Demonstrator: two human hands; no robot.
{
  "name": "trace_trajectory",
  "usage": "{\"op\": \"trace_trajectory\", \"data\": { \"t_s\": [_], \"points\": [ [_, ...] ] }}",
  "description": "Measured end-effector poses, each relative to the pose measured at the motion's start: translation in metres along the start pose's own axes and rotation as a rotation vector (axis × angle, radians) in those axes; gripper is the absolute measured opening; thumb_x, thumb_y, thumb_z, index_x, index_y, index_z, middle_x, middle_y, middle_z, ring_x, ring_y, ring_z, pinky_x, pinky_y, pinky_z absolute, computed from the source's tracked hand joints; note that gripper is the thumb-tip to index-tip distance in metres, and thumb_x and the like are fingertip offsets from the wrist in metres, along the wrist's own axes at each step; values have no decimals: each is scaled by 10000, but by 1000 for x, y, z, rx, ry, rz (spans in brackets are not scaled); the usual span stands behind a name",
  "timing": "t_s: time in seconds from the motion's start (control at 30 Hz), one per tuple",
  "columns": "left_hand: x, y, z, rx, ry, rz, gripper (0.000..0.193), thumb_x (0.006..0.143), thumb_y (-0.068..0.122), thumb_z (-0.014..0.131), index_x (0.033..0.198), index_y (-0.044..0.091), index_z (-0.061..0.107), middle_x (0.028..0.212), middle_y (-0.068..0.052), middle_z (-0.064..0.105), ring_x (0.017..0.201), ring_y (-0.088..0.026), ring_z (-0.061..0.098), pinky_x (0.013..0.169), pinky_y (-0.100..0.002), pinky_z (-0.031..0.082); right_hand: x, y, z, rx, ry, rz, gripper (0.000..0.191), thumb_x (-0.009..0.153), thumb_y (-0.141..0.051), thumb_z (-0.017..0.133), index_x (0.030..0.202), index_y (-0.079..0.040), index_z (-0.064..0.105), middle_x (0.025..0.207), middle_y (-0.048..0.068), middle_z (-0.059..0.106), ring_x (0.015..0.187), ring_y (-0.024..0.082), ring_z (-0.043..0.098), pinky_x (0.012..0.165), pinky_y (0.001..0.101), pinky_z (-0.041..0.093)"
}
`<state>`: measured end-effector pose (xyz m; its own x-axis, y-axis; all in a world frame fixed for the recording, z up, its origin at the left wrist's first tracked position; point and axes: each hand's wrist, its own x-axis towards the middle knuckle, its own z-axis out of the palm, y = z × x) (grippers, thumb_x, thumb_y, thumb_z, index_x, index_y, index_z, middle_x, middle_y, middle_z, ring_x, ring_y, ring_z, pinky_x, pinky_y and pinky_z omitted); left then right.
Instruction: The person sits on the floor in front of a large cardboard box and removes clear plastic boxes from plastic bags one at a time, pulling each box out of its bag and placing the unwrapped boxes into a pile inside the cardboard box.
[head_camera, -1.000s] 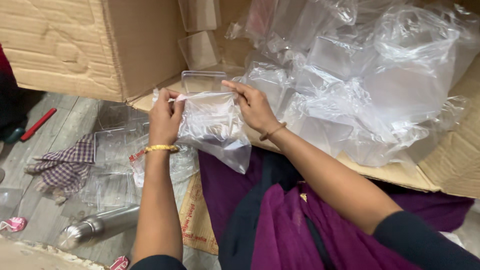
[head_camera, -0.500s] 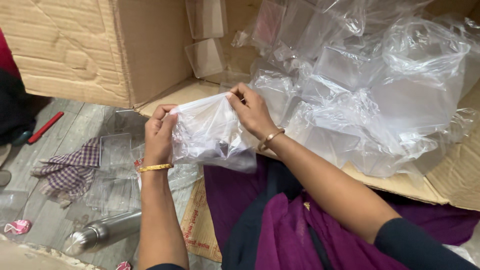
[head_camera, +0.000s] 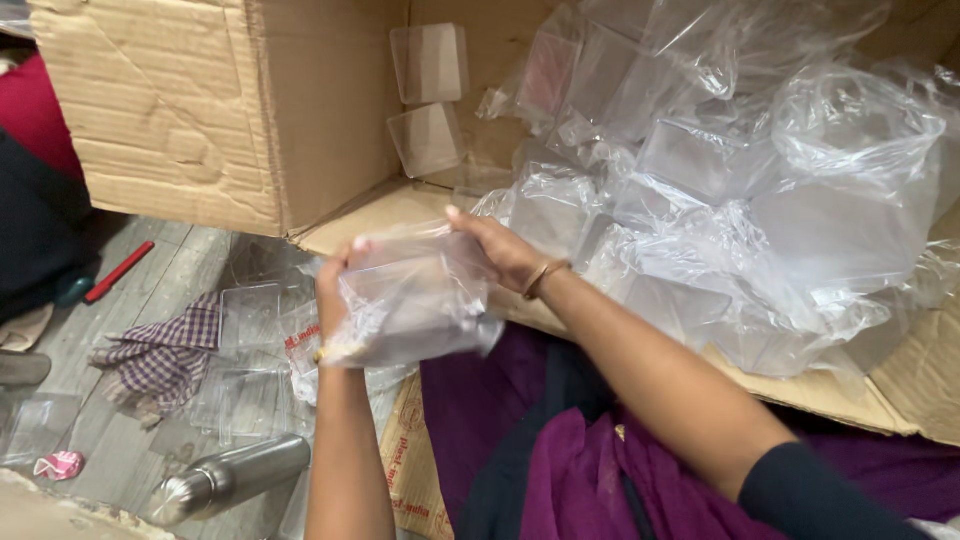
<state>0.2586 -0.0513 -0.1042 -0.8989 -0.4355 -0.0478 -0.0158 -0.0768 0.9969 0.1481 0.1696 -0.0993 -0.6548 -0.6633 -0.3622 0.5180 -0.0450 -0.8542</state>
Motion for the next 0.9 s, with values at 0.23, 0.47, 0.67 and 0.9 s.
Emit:
{"op": "trace_trajectory", "data": {
  "t_s": [0.23, 0.47, 0.67, 0.9],
  "points": [
    [49, 108, 83, 405, -127, 236, 289, 977, 295, 639, 991, 26, 745, 750, -24, 713, 670, -87, 629, 605, -270, 522, -47, -84, 23, 262, -542, -53, 819, 881, -575, 728, 1476, -64, 494, 1402, 123, 604, 1259, 203, 616, 1097, 363, 509],
    [89, 119, 77, 304, -364, 193, 379, 944, 300, 742, 1240, 82, 646, 938, -40, 688, 778, -74, 644, 634, -240, 553, -74, -156, -12, -467, -194, -367, 531, 952, -507, 683, 1242, -63, 709, 1195, 87, 718, 1110, 165, 663, 968, 329, 536],
    [105, 119, 51, -110, -331, 54, 359, 1027, 273, 617, 1351, 129, 560, 984, -4, 698, 668, -12, 466, 531, -157, 345, -83, -162, -77, -1530, 194, 211, 558, 1042, -549, 601, 1048, -11, 748, 930, 249, 718, 872, 350, 712, 850, 477, 541],
    [123, 115, 94, -247, -453, 49, 304, 1068, 270, 599, 1326, 113, 566, 897, -1, 660, 669, -28, 454, 558, -167, 353, -43, -176, -50, -1453, 415, -1213, 593, 935, -371, 747, 1389, -12, 616, 1383, 233, 648, 1338, 417, 542, 1124, 508, 430]
  ]
}}
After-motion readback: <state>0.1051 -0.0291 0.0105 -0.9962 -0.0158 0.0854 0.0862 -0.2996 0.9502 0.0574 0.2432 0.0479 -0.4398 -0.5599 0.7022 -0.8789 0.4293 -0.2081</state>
